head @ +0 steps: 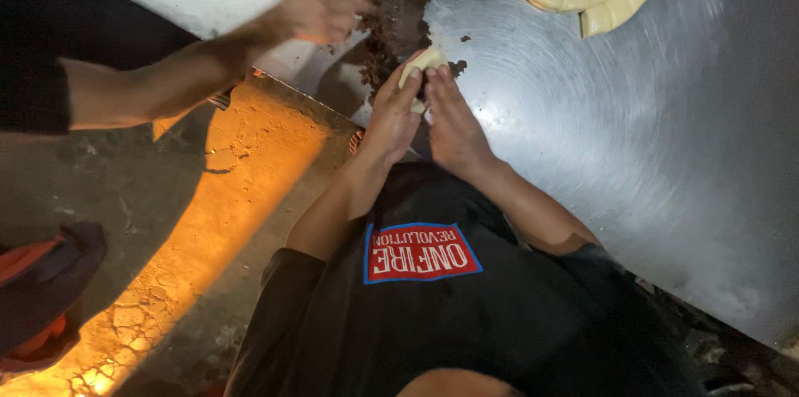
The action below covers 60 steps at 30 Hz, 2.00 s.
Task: The person takes pieces of dough and dark filling from a pile to form individual filled buns by hand on a metal table.
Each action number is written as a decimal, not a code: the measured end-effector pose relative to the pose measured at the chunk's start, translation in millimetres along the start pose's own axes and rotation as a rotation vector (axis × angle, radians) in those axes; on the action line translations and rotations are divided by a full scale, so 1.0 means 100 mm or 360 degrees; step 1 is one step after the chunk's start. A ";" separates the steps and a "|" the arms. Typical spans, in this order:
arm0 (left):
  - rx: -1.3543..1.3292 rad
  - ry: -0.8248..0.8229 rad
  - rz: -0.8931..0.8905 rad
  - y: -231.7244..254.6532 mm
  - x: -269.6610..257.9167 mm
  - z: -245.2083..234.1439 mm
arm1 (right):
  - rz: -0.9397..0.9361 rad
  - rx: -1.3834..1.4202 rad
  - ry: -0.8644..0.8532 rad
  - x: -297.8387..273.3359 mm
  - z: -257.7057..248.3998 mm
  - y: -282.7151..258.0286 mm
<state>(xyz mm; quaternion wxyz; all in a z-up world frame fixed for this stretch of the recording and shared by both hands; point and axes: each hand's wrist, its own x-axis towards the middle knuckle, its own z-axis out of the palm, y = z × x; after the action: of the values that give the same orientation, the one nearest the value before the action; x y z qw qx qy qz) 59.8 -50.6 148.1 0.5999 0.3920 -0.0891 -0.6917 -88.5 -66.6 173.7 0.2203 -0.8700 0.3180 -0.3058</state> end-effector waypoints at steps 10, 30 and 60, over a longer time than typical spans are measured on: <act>0.0021 -0.0063 0.0131 -0.33 0.11 -0.03 | 0.0261 0.0547 -0.0200 0.38 -0.57 0.73; 0.0424 -0.0830 0.0286 0.32 -0.48 -0.09 | -0.0495 0.0213 0.0209 0.25 -0.65 -0.42; 0.0857 -0.0351 0.0731 0.53 -0.86 0.39 | -0.0292 0.0419 -0.0036 0.33 -1.20 -0.66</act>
<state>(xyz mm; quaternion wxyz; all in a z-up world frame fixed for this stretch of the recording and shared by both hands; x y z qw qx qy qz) 72.0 -0.5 243.2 0.6017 0.4287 -0.4178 -0.5288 -121.8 -65.8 310.7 0.3071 -0.8624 0.1917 -0.3538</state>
